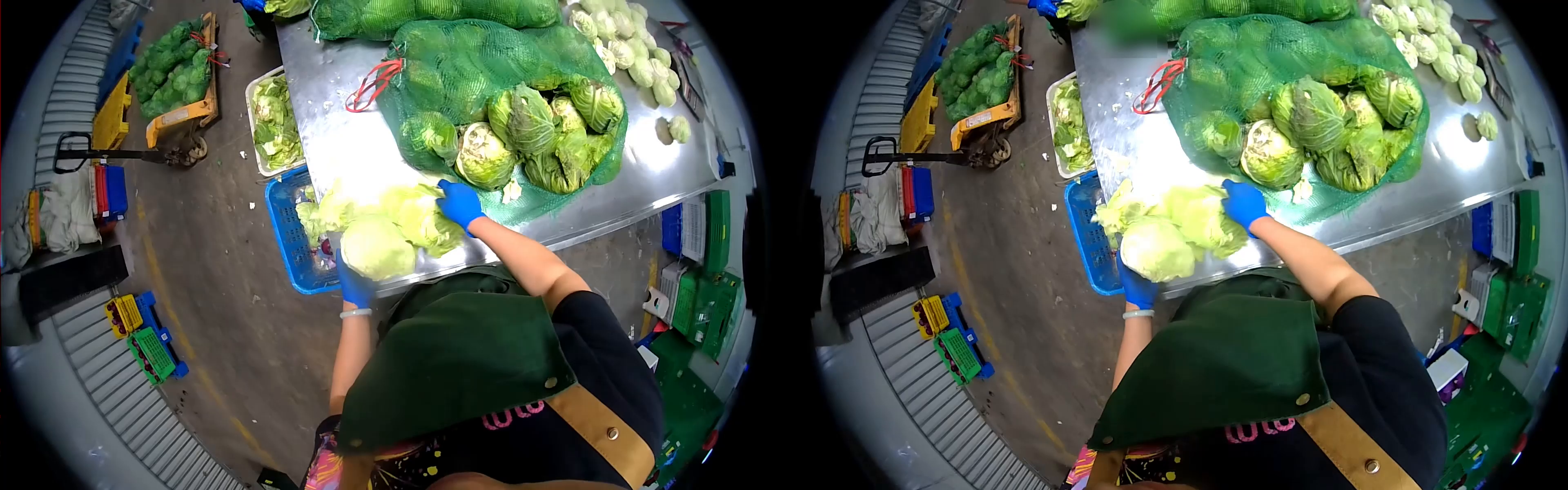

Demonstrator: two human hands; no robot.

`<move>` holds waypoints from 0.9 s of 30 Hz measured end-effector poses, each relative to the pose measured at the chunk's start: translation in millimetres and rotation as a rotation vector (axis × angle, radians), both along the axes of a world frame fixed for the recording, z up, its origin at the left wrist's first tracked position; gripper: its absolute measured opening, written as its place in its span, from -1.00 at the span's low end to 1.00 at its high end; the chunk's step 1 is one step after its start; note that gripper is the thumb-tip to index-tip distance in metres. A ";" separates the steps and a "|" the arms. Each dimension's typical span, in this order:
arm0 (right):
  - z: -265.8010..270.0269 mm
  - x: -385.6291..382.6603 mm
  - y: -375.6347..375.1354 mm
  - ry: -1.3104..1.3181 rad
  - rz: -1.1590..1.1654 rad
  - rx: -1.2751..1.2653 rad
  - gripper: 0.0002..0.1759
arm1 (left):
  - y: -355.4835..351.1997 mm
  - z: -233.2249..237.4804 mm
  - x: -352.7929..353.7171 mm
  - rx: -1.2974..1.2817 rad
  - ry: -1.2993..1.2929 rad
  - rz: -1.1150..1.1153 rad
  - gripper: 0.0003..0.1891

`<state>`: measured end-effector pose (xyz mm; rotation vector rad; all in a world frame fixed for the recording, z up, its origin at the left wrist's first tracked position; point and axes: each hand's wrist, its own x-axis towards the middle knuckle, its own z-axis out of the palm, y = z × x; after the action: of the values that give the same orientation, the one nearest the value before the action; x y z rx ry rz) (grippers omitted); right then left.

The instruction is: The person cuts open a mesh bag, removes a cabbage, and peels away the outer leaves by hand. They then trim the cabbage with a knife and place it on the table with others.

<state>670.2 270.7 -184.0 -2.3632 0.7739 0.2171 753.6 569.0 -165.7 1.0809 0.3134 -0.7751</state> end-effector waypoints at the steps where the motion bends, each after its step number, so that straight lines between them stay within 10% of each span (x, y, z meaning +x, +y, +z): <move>1: 13.4 -0.7 -8.8 0.050 0.015 0.036 -0.48 | -6.8 20.4 0.2 -0.028 0.108 0.040 -0.41; 7: 146.7 30.6 51.9 -0.455 0.216 0.184 -0.24 | -17.8 25.0 6.6 0.017 -0.131 -0.259 -0.33; 11: 119.4 55.9 23.9 -0.168 0.070 0.211 -0.47 | -40.7 72.8 11.5 0.055 -0.628 -0.480 -0.27; 15: 75.8 28.3 -29.5 -0.211 0.078 -0.057 -0.47 | -52.0 57.4 -21.6 0.140 -0.525 -0.207 -0.29; 16: 91.1 23.2 -16.9 -0.264 0.059 -0.045 -0.38 | -56.2 44.7 -18.7 -0.270 0.044 0.069 -0.41; 19: 103.0 12.2 33.1 -0.241 0.149 0.185 -0.18 | -62.5 36.0 -31.2 -0.389 0.227 0.119 -0.42; 21: 88.9 8.2 57.7 -0.166 0.146 0.243 -0.11 | -60.1 5.2 -40.8 -0.100 -0.085 0.018 -0.39; 23: 72.0 11.4 56.7 -0.090 0.107 0.375 -0.13 | -47.5 13.9 -35.6 -0.175 0.533 0.090 -0.33; 25: 59.3 12.9 47.1 -0.121 0.112 0.307 -0.17 | -49.6 36.0 -33.6 -0.031 0.528 0.088 -0.26; 27: 61.2 15.6 36.1 -0.085 0.156 0.342 -0.20 | -52.4 44.8 -34.0 0.280 -0.252 0.028 -0.14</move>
<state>685.8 306.9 -122.8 -2.0922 0.4691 0.2884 719.6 516.6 -120.9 1.4201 0.2255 -0.5716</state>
